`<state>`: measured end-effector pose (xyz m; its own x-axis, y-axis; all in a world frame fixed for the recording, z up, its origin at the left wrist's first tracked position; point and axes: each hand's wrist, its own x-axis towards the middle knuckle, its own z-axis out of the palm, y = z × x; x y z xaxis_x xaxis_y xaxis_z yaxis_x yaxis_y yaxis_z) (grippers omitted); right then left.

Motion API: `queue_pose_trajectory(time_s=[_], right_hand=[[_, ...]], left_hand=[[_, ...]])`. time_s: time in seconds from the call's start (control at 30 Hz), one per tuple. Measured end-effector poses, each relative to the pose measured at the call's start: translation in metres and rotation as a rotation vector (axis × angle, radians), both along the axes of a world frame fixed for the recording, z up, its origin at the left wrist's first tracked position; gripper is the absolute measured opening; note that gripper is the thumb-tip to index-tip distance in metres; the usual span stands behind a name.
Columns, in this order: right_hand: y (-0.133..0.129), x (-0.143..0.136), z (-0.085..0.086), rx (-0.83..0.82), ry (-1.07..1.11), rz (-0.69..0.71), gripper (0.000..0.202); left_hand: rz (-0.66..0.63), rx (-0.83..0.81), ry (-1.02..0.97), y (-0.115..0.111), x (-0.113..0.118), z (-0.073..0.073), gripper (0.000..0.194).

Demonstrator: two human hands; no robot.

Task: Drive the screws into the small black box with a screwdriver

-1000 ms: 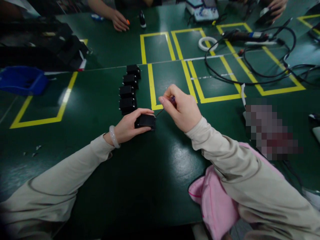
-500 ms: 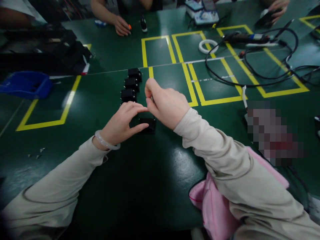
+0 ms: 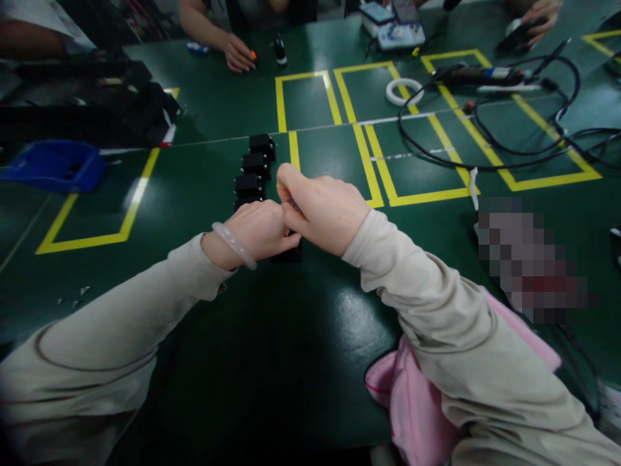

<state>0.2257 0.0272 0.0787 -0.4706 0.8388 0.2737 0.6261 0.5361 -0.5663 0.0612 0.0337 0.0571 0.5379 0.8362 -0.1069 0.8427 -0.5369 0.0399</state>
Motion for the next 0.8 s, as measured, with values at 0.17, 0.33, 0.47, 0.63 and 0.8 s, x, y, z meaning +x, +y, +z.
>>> queue_pose_trajectory(time_s=[0.17, 0.33, 0.47, 0.63, 0.8], right_hand=[[-0.002, 0.000, 0.005, 0.036, -0.139, -0.020, 0.011], [0.000, 0.004, 0.007, 0.012, -0.157, -0.015, 0.008], [0.004, 0.009, 0.004, 0.016, -0.119, 0.036, 0.012], [0.004, 0.010, 0.002, 0.055, -0.096, 0.046, 0.011], [0.004, 0.010, 0.004, 0.072, -0.111, 0.030, 0.012]], left_hand=[[0.013, -0.068, 0.142, 0.000, 0.011, 0.012, 0.029], [-0.016, -0.065, 0.199, -0.001, 0.014, 0.016, 0.033], [-0.029, -0.026, 0.164, -0.002, 0.012, 0.011, 0.032], [-0.031, -0.006, 0.164, -0.004, 0.011, 0.008, 0.031], [-0.058, 0.000, 0.166, -0.003, 0.010, 0.006, 0.030]])
